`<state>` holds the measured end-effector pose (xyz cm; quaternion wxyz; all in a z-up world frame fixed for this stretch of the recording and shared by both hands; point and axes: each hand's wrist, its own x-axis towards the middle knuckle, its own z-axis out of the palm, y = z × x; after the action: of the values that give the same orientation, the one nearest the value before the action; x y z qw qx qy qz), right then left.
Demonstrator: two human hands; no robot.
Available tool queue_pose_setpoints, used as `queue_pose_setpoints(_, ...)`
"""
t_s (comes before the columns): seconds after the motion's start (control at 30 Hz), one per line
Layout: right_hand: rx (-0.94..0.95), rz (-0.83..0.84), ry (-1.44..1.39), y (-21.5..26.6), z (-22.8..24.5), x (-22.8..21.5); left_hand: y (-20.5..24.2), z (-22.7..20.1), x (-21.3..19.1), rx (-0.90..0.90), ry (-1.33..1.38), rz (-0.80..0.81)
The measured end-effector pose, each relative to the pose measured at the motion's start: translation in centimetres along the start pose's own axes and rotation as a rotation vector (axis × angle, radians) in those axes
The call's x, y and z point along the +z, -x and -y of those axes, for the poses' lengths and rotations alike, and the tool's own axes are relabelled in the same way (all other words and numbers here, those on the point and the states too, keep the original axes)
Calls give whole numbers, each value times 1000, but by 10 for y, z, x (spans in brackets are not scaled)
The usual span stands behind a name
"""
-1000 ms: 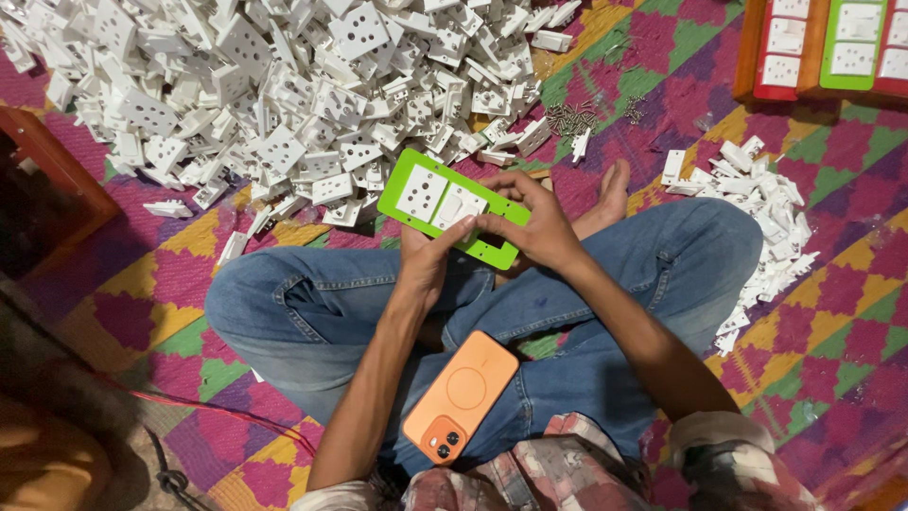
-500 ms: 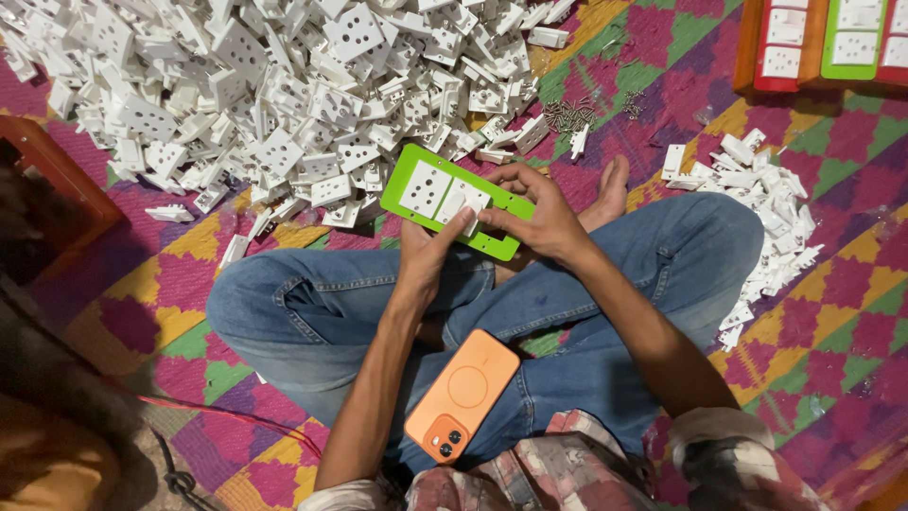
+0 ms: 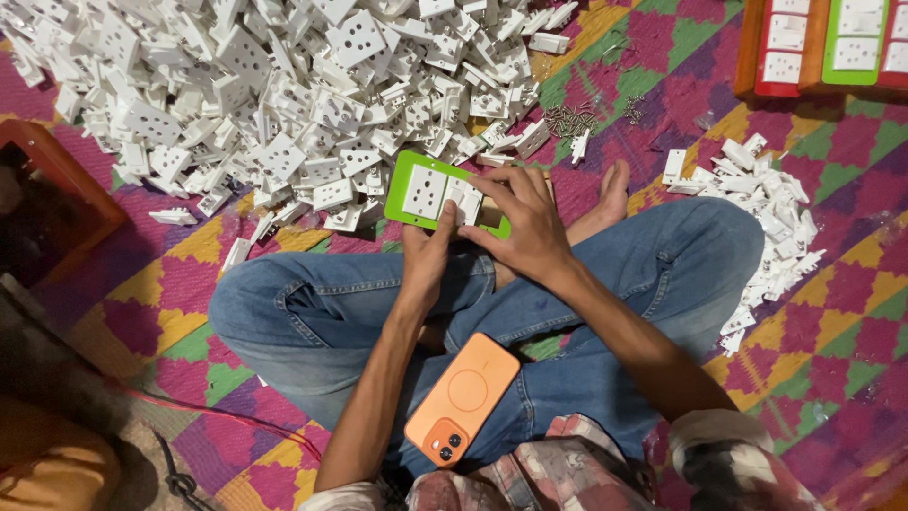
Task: The person sits on a mat and assembles white electrical socket components into a green plastic frame. They insert the sockets, add screws, and secure them by hand, repeating the process for multiple units.
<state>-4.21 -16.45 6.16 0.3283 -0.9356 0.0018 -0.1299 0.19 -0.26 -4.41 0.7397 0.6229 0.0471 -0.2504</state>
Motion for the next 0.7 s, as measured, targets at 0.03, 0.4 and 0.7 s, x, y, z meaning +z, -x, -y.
queue_pose_setpoints(0.03, -7, 3, 5, 0, -1, -1, 1, 0, 0, -9, -4, 1)
queue_pose_setpoints(0.4, -78, -66, 32, -5, 3, -14, 5, -6, 3, -27, 70, 66)
queue_pose_setpoints(0.7, -79, -107, -21, -2, 4, -8, 3, -5, 1, -116, 158, 65)
